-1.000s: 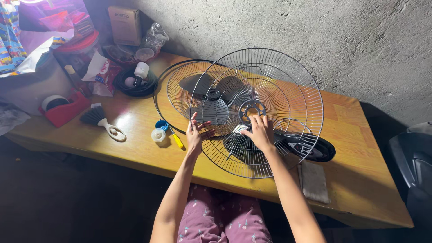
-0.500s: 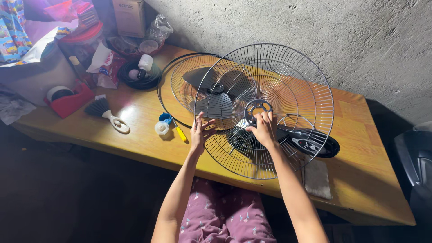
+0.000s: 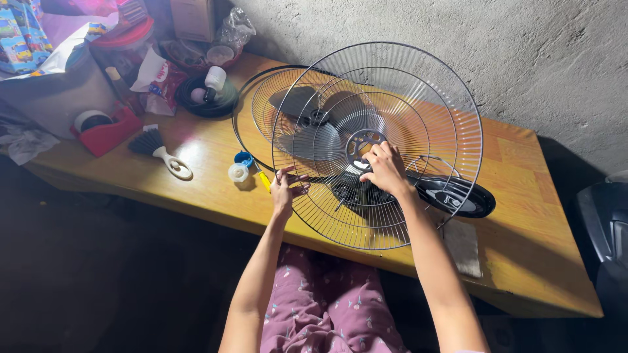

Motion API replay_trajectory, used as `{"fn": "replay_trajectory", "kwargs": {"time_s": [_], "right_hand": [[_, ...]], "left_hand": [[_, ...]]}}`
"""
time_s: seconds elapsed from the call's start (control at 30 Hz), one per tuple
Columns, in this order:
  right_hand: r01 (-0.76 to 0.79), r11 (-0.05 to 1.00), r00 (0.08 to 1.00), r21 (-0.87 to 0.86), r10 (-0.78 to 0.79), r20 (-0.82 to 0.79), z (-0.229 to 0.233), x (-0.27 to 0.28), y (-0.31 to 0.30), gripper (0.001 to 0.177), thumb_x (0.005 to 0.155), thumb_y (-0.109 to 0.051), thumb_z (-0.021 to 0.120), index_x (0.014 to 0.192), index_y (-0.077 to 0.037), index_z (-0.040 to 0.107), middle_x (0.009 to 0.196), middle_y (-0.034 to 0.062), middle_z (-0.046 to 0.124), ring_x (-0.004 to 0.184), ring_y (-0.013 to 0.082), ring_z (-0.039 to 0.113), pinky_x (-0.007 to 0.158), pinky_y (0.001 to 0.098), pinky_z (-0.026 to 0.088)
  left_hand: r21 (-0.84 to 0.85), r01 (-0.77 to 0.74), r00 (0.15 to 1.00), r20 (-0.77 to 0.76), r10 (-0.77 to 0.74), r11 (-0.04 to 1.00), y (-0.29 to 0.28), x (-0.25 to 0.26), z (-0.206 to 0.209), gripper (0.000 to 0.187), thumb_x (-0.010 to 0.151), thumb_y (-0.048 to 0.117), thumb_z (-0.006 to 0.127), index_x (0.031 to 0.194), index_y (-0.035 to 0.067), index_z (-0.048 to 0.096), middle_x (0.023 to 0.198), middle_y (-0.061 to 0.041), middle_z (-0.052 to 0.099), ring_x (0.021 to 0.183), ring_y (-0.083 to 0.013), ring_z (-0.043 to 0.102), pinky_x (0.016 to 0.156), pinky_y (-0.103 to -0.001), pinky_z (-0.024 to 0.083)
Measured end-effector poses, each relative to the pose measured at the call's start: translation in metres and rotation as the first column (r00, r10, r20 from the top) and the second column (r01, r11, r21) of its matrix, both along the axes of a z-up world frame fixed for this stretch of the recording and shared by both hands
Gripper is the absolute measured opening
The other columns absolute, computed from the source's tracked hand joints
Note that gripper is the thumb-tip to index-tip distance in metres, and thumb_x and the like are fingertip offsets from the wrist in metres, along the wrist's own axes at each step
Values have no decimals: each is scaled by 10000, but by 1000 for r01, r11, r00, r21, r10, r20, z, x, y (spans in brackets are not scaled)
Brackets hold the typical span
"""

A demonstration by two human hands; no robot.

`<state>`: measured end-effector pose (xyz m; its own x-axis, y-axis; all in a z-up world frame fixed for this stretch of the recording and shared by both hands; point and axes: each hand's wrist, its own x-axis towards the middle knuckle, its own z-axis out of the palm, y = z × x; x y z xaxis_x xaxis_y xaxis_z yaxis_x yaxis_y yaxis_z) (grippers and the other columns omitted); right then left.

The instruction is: The person assembles an electric fan on a wooden table. They attach the front grille to the motor housing, secure it with a plastic nut, then install the fan blades and tighten the blade nut.

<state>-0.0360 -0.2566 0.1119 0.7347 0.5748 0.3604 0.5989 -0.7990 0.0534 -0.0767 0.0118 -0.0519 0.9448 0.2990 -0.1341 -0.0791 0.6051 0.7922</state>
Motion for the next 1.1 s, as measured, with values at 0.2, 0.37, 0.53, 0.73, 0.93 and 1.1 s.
{"fn": "replay_trajectory", "kwargs": {"time_s": [0.2, 0.37, 0.53, 0.73, 0.93, 1.1], "right_hand": [[-263, 905, 936, 335, 154, 317, 11, -33, -12, 398, 771, -187, 851, 1133, -78, 725, 1163, 96, 672, 1100, 291, 616, 950, 428, 494], [-298, 783, 877, 547, -2, 481, -36, -79, -48, 109, 917, -97, 594, 854, -16, 556, 869, 165, 547, 825, 349, 559, 752, 470, 463], [-114, 948, 937, 298, 2, 349, -108, -77, -60, 98, 870, -85, 630, 943, -27, 601, 973, 174, 571, 905, 370, 587, 824, 488, 487], [36, 967, 953, -251, 42, 300, -168, -36, -30, 862, 777, -72, 671, 1563, -251, 364, 1584, 159, 349, 1454, 356, 359, 1200, 599, 262], [13, 984, 891, -179, 70, 449, -196, -12, -23, 762, 925, -221, 619, 1621, -284, 317, 1658, 138, 281, 1494, 411, 320, 1179, 710, 239], [64, 981, 805, -184, 59, 590, -205, -3, -28, 635, 992, -261, 554, 1607, -253, 397, 1627, 95, 349, 1421, 411, 402, 1047, 740, 406]], "left_hand": [[-89, -162, 986, 29, 166, 983, -10, 18, -25, 363, 1098, 306, 406, 1237, -8, 525, 933, -274, 754, 634, -312, 745, 547, -372, 623], [-169, -305, 952, -71, 297, 937, -4, 34, -34, 363, 1103, 295, 394, 1211, -30, 514, 922, -305, 725, 661, -350, 742, 553, -425, 635], [-244, -373, 927, -132, 350, 895, -6, 38, -31, 375, 1088, 311, 370, 1215, -17, 502, 956, -306, 722, 692, -374, 747, 583, -456, 652], [-254, -372, 928, -114, 354, 893, -11, 40, -13, 388, 1100, 319, 352, 1231, -21, 484, 992, -309, 716, 745, -355, 757, 604, -445, 662], [-218, -366, 929, -137, 343, 905, -14, 41, -6, 367, 1088, 298, 342, 1226, -6, 496, 993, -314, 719, 733, -368, 745, 591, -444, 646], [-222, -362, 930, -153, 334, 905, -9, 47, -7, 370, 1094, 303, 335, 1229, -14, 469, 1000, -325, 710, 752, -386, 746, 608, -455, 651]]}}
